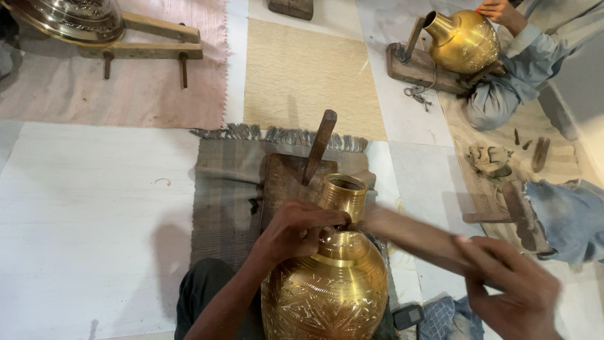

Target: The person holds a brass vessel on their lap and uses a metal chisel and wooden mallet to engrave decorative patterns into its surface. They repeatedly strike the chisel with the mallet while rotating the vessel to work on different areas.

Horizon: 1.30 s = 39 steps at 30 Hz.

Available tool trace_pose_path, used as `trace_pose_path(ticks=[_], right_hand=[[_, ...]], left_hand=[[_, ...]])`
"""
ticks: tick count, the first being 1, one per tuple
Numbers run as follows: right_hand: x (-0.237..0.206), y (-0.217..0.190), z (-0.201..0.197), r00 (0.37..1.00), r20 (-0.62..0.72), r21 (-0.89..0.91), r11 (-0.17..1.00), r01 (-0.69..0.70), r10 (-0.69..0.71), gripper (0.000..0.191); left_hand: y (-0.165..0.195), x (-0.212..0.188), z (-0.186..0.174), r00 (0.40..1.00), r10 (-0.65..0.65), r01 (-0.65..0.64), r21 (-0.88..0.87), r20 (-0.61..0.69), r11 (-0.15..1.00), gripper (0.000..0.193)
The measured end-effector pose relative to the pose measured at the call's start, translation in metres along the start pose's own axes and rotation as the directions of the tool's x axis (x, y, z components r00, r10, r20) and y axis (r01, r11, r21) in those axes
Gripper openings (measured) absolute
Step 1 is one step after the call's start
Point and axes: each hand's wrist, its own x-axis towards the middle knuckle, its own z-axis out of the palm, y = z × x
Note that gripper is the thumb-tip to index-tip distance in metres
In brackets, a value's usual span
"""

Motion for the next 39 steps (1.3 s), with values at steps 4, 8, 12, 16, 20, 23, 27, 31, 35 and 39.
trace_pose_path(ticks=[4, 8, 12, 16, 20, 23, 27, 31, 35, 39], right_hand=[[0.001, 0.002, 0.0, 0.999, 0.037, -0.079, 0.996, -0.03, 0.033, 0.068], [0.005, -0.004, -0.002, 0.996, 0.081, -0.192, 0.981, 0.039, -0.024, 0.067], [0.014, -0.012, 0.002, 0.994, 0.049, -0.175, 0.979, 0.102, -0.094, 0.063], [0.019, -0.017, 0.002, 0.985, 0.152, -0.382, 0.924, -0.019, 0.083, 0.057], [0.02, -0.012, 0.001, 0.992, 0.121, -0.202, 0.977, 0.07, -0.046, 0.061], [0.025, -0.007, -0.001, 0.973, 0.2, -0.496, 0.845, 0.199, -0.112, 0.047], [0.032, -0.011, -0.006, 0.981, 0.19, -0.087, 0.996, -0.009, 0.025, 0.061], [0.042, -0.025, 0.001, 0.987, 0.137, -0.234, 0.965, 0.118, -0.088, 0.057], [0.056, -0.038, 0.001, 0.939, 0.341, -0.435, 0.894, 0.109, 0.051, 0.06], [0.065, -0.044, 0.003, 0.976, 0.217, -0.209, 0.976, 0.065, -0.018, 0.065]], left_hand=[[-0.003, -0.002, -0.002, 0.977, 0.088, -0.121, -0.168, -0.194, 0.978, 0.054], [-0.008, -0.001, -0.01, 0.998, 0.03, -0.034, -0.091, -0.047, 0.995, 0.048], [-0.01, 0.0, -0.015, 0.994, 0.091, -0.098, -0.123, -0.062, 0.988, 0.048], [-0.01, -0.003, -0.016, 0.982, 0.091, -0.132, -0.263, -0.163, 0.956, 0.053], [-0.015, -0.003, -0.02, 0.998, 0.056, -0.062, -0.156, -0.039, 0.986, 0.055], [-0.015, -0.004, -0.02, 0.998, 0.04, -0.05, -0.208, -0.05, 0.977, 0.055], [-0.015, -0.006, -0.021, 0.99, 0.061, -0.089, -0.232, -0.126, 0.969, 0.055], [-0.019, -0.003, -0.026, 0.995, 0.074, -0.085, -0.192, -0.06, 0.978, 0.053], [-0.021, -0.001, -0.03, 0.995, 0.063, -0.082, -0.262, -0.081, 0.962, 0.05], [-0.021, -0.006, -0.032, 0.988, 0.061, -0.109, -0.344, -0.145, 0.933, 0.05]])
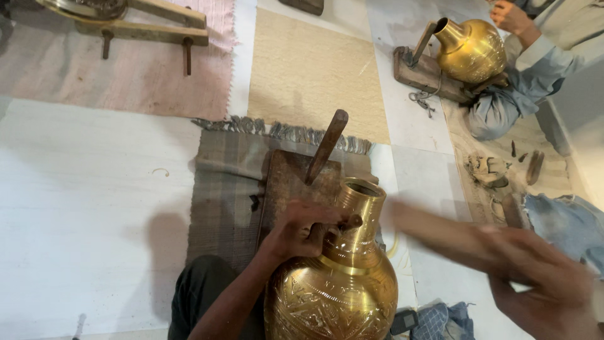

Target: The person holds a brass vessel on their lap and uses a metal chisel and wooden mallet to engrave decorative patterns into its surface. They repeatedly strike the chisel with the mallet while rotating the vessel to work on different areas.

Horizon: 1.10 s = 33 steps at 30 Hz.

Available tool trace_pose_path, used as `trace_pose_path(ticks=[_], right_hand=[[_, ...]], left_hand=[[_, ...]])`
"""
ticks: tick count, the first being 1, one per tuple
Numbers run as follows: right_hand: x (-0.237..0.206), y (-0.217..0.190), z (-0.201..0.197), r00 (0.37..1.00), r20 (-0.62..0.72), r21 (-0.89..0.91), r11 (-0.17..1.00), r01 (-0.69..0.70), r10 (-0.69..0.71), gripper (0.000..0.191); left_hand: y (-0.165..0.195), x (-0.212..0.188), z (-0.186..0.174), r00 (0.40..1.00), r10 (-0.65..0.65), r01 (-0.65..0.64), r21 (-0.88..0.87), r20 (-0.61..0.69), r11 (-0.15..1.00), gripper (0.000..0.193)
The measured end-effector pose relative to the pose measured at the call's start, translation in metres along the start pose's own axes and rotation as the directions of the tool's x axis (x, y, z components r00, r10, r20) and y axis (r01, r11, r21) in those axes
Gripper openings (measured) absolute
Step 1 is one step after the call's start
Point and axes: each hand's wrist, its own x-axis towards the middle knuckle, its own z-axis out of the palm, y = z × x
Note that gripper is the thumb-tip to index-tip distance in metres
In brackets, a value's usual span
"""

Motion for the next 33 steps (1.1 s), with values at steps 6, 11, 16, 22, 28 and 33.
trace_pose_path(ticks=[6, 11, 16, 22, 28, 33], right_hand=[[0.004, 0.003, 0.004, 0.995, 0.028, -0.063, 0.993, 0.1, -0.098, 0.056], [0.005, 0.009, 0.007, 0.999, 0.001, 0.113, 0.992, 0.047, -0.048, 0.061], [0.009, 0.017, 0.008, 0.984, 0.178, -0.219, 0.973, 0.068, -0.028, 0.055], [0.009, 0.028, 0.016, 0.98, 0.19, -0.096, 0.995, -0.039, 0.056, 0.063], [0.014, 0.028, 0.014, 0.994, 0.092, 0.04, 0.998, 0.054, -0.058, 0.077], [0.031, 0.01, 0.013, 0.975, 0.211, -0.196, 0.974, 0.111, -0.069, 0.067]], left_hand=[[-0.007, -0.003, -0.006, 0.997, -0.036, 0.032, 0.057, 0.061, 0.998, 0.04], [-0.01, -0.004, -0.006, 0.999, 0.034, -0.034, 0.007, -0.041, 0.999, 0.035], [-0.009, -0.001, -0.016, 0.99, 0.138, -0.138, 0.001, 0.0, 0.99, 0.036], [-0.005, -0.003, -0.016, 0.999, -0.037, 0.035, -0.07, -0.033, 0.997, 0.035], [-0.016, -0.001, -0.023, 0.999, 0.026, -0.025, -0.034, 0.033, 0.999, 0.029], [-0.018, -0.005, -0.026, 1.0, 0.015, -0.015, -0.059, -0.005, 0.998, 0.04]])
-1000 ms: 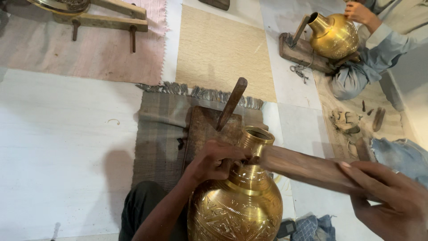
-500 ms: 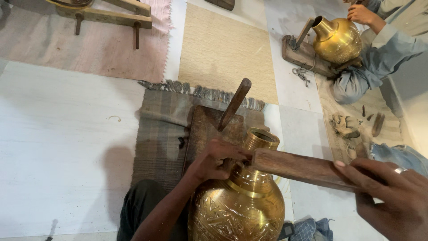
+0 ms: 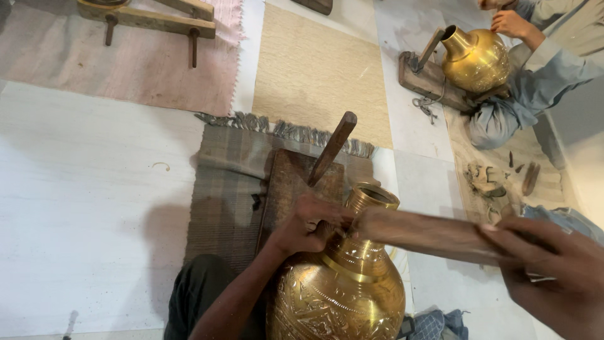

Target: The person holds a brass vessel on their lap and uses a metal chisel and wooden mallet to engrave decorative patterns into its surface. They repeatedly strike the chisel with the mallet while rotating the vessel to work on different areas.

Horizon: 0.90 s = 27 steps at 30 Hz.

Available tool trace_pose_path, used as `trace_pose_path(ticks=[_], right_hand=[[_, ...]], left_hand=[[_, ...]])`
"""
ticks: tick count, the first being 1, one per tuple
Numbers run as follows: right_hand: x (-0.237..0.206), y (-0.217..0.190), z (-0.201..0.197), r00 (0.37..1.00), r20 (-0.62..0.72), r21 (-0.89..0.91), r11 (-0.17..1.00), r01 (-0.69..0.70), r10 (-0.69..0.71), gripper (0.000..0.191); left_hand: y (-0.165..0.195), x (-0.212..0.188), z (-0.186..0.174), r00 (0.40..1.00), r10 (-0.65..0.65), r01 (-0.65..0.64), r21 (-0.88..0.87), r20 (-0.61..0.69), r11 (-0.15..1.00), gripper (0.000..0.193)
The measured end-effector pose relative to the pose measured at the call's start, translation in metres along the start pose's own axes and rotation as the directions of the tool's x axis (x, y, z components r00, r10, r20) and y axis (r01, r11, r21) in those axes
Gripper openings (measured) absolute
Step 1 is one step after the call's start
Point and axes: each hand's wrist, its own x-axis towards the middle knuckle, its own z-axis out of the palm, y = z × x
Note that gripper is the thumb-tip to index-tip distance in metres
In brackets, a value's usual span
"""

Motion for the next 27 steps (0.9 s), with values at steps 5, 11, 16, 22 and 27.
trace_pose_path(ticks=[5, 11, 16, 22, 27], right_hand=[[0.012, -0.018, -0.01, 0.975, 0.155, -0.271, 0.956, -0.114, 0.16, 0.062], [-0.02, 0.003, 0.066, 0.902, -0.164, 0.464, 0.838, -0.287, 0.4, 0.035], [-0.104, 0.007, 0.186, 0.595, 0.504, 0.767, -0.009, -0.641, 0.626, 0.032], [-0.182, -0.026, 0.218, 0.417, 0.728, 0.557, -0.115, -0.822, 0.544, 0.034], [-0.237, -0.012, 0.209, 0.45, 0.745, 0.607, -0.221, -0.763, 0.492, 0.037]], left_hand=[[-0.003, 0.003, 0.003, 0.998, 0.036, -0.045, -0.169, -0.056, 0.985, 0.026], [0.004, -0.002, 0.001, 0.806, -0.276, 0.09, -0.353, -0.524, 0.931, 0.021], [0.012, -0.022, 0.005, 0.677, -0.567, 0.113, -0.696, -0.469, 0.709, 0.044], [-0.009, -0.01, 0.057, 0.585, -0.778, 0.126, -0.921, -0.231, 0.368, 0.054], [-0.004, 0.003, 0.11, 0.648, -0.761, 0.3, -0.913, -0.018, 0.276, 0.057]])
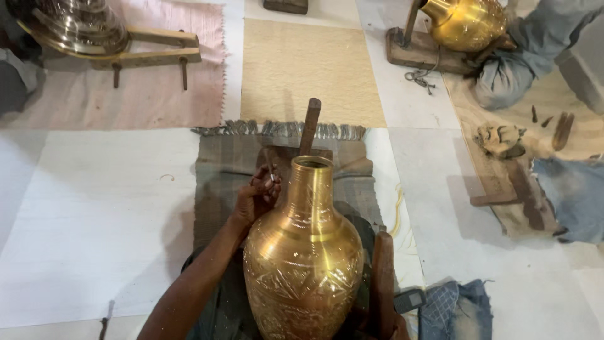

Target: The person holds a brass vessel on their lap and uses a metal chisel and wooden mallet to engrave decorative patterns into its surface. They repeatedly strike the chisel with the mallet while rotating the vessel to work on different areas.

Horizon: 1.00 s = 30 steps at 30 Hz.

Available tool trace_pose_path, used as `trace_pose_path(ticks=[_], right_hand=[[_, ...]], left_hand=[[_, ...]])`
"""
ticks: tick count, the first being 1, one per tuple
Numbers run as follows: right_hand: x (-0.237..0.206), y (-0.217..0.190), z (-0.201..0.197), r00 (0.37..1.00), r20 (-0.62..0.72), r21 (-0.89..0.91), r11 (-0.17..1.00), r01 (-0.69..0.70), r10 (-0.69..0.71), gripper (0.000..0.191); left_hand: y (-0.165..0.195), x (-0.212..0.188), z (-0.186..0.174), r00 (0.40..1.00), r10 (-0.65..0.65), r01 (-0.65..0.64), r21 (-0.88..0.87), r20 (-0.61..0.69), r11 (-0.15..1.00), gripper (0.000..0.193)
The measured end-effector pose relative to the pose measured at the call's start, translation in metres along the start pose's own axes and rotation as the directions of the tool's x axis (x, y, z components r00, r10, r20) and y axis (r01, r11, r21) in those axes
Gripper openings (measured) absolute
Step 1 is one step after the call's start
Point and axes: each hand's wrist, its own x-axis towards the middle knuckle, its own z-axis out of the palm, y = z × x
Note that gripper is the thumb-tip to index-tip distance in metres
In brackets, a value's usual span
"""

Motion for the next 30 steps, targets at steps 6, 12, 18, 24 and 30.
trace_pose_path(ticks=[6, 12, 18, 24, 30], right_hand=[[-0.002, 0.031, -0.037, 0.995, 0.072, 0.117, 0.991, 0.057, -0.065, 0.041], [0.0, 0.037, -0.054, 0.92, 0.264, 0.318, 0.927, 0.201, -0.29, 0.045], [0.005, 0.005, -0.04, 0.9, 0.42, 0.621, 0.76, -0.191, -0.117, 0.043], [0.016, 0.031, -0.058, 0.965, 0.215, 0.44, 0.897, 0.042, -0.151, 0.039], [0.003, 0.047, -0.066, 0.981, 0.139, 0.379, 0.922, 0.076, -0.137, 0.043]], left_hand=[[-0.034, -0.021, 0.03, 1.0, 0.025, -0.023, 0.106, -0.018, 0.994, 0.056], [-0.055, -0.073, 0.058, 0.968, 0.23, -0.174, 0.403, -0.096, 0.898, 0.05], [-0.084, -0.094, 0.083, 0.873, 0.462, -0.31, 0.55, -0.158, 0.775, 0.04], [-0.067, -0.059, 0.073, 0.904, 0.344, -0.267, 0.293, -0.254, 0.918, 0.04], [-0.085, -0.048, 0.074, 0.958, 0.251, -0.204, 0.286, -0.137, 0.936, 0.055]])
